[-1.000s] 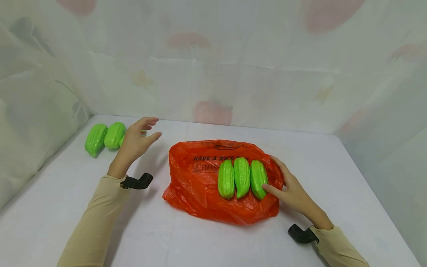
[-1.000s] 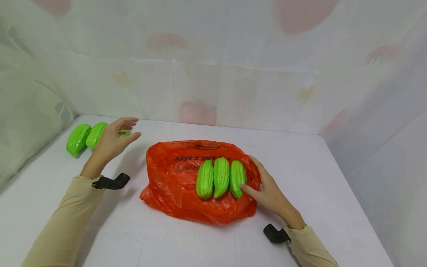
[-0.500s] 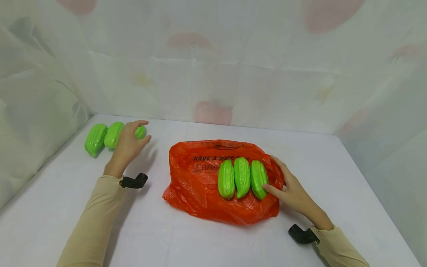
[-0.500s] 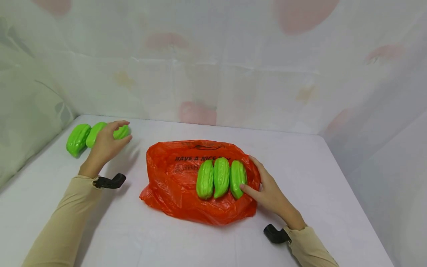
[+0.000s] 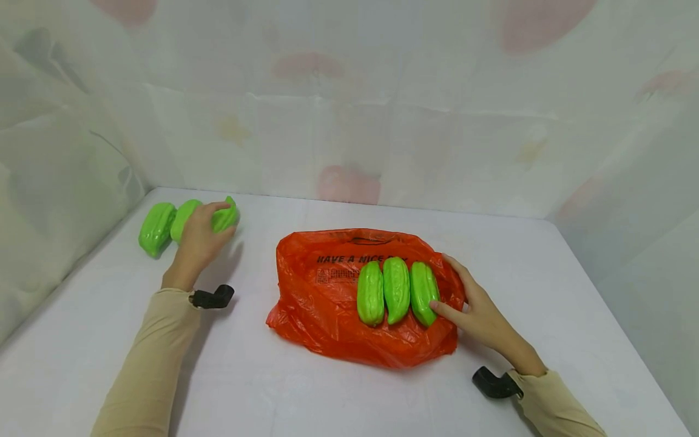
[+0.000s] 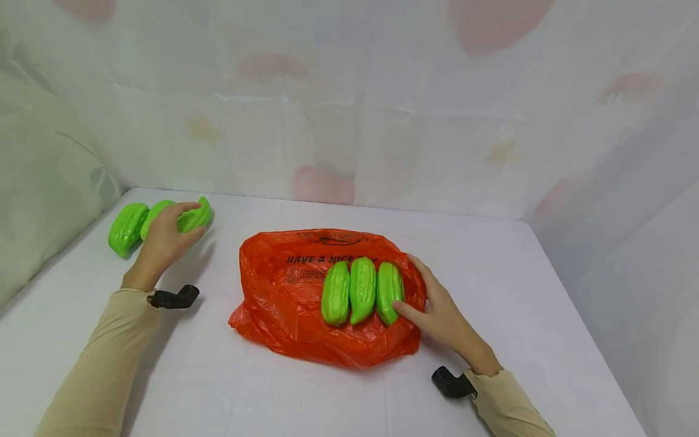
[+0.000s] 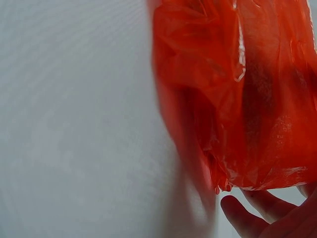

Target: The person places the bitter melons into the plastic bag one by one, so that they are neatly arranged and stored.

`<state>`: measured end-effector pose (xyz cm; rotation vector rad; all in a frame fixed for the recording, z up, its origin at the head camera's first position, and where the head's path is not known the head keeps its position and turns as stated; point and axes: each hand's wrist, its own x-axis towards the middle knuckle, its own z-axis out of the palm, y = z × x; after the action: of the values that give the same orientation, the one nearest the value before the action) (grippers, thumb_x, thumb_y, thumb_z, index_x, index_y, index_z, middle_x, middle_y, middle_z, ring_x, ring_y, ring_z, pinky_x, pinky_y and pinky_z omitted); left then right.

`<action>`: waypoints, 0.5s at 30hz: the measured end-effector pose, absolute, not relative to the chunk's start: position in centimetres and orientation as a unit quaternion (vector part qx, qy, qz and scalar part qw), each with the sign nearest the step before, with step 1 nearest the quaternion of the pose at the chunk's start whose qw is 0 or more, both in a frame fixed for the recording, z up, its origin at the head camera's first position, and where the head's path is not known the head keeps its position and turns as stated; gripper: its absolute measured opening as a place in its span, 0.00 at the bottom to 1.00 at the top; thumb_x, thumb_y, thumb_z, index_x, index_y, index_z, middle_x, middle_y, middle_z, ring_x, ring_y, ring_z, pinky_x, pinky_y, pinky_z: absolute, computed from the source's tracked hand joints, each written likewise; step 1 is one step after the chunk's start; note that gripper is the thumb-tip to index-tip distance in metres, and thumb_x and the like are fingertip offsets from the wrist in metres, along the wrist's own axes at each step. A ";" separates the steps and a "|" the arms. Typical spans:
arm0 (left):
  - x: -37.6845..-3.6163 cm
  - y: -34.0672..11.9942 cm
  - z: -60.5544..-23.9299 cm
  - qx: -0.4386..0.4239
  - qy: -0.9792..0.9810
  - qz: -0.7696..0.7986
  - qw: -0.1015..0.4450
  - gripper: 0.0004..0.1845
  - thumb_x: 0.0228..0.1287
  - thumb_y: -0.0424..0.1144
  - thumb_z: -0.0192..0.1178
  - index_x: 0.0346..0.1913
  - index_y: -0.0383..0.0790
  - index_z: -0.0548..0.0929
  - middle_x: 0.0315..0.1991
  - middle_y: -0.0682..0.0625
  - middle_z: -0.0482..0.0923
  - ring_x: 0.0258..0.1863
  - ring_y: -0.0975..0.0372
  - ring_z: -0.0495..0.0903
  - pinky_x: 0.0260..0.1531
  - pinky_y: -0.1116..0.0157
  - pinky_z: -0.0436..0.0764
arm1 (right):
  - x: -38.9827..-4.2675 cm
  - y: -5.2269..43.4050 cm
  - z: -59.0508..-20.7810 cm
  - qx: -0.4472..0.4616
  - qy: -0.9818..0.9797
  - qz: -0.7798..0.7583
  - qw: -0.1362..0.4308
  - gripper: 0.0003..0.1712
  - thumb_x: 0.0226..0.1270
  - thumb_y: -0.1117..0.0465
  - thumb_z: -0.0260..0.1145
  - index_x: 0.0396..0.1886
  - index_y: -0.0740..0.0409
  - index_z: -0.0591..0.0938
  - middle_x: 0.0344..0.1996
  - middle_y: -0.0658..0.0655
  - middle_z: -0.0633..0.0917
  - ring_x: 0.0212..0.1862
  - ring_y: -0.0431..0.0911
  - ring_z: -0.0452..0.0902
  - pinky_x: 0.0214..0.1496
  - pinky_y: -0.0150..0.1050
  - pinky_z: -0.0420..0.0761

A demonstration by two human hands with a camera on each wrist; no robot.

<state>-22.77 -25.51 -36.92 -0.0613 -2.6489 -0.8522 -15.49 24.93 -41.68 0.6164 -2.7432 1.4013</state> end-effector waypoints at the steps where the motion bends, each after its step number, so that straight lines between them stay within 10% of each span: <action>1: -22.8 -25.6 -37.0 -0.022 -0.937 -0.302 0.177 0.27 0.60 0.28 0.62 0.63 0.28 0.72 0.62 0.25 0.69 0.63 0.35 0.67 0.64 0.39 0.63 | -15.5 24.9 -41.7 0.196 -0.874 0.445 0.000 0.47 0.67 0.56 0.68 0.79 0.47 0.52 0.73 0.60 0.66 0.70 0.59 0.67 0.66 0.66 0.70; 15: -23.0 -26.6 -37.4 0.008 -0.947 -0.285 0.148 0.28 0.59 0.28 0.61 0.64 0.31 0.72 0.65 0.24 0.66 0.67 0.32 0.63 0.64 0.36 0.61 | -15.5 24.9 -41.7 0.198 -0.873 0.445 0.002 0.48 0.67 0.56 0.69 0.79 0.48 0.52 0.73 0.61 0.66 0.69 0.59 0.67 0.64 0.65 0.72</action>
<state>-22.97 -26.57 -37.39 0.0221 -2.7238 -0.8200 -15.49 24.88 -41.67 0.6215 -2.7407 1.3971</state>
